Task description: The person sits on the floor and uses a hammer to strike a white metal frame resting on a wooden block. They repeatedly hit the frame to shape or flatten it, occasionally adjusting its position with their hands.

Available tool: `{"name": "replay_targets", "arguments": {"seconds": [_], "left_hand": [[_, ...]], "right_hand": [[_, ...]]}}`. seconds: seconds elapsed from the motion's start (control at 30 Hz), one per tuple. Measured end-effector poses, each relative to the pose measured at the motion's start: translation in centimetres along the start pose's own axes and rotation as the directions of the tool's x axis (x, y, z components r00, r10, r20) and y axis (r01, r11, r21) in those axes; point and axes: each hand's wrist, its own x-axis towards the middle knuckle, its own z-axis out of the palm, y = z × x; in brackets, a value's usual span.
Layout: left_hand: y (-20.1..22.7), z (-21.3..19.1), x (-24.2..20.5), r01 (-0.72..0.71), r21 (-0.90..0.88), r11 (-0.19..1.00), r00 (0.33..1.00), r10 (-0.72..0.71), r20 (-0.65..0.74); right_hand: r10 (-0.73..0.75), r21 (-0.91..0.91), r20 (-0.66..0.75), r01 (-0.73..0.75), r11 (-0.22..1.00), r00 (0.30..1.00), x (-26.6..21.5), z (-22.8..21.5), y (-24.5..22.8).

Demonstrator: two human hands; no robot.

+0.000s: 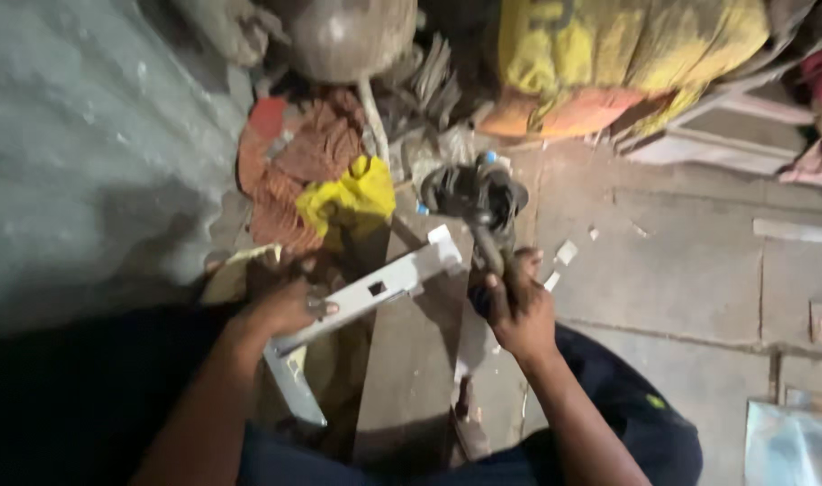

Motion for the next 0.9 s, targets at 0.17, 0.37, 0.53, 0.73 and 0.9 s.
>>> {"name": "replay_targets", "arguments": {"seconds": [0.17,0.37,0.53,0.73,0.9], "left_hand": [[1.1,-1.8,1.1,-0.247,0.157,0.956,0.955,0.268,-0.13],[0.8,0.3,-0.2,0.005,0.0,1.0,1.0,-0.005,-0.021],[1.6,-1.4,-0.6,-0.057,0.056,0.997,0.996,0.06,-0.058],[2.0,-1.0,-0.2,-0.009,0.084,0.996,0.994,0.018,-0.104],[-0.3,1.4,0.7,0.049,0.003,0.999,0.998,-0.049,-0.03]], "right_hand": [[0.06,-0.267,0.121,-0.026,0.963,0.991,1.1,-0.3,0.8],[0.15,-0.277,0.182,-0.095,0.956,0.972,-1.7,-0.2,2.8],[0.18,-0.117,0.052,-0.173,0.978,0.982,-1.4,0.6,2.0],[0.236,-0.184,0.105,-0.215,0.959,0.966,-1.5,-0.8,0.9],[0.241,0.051,-0.038,-0.239,0.97,0.97,-5.0,-1.1,0.7]]}}
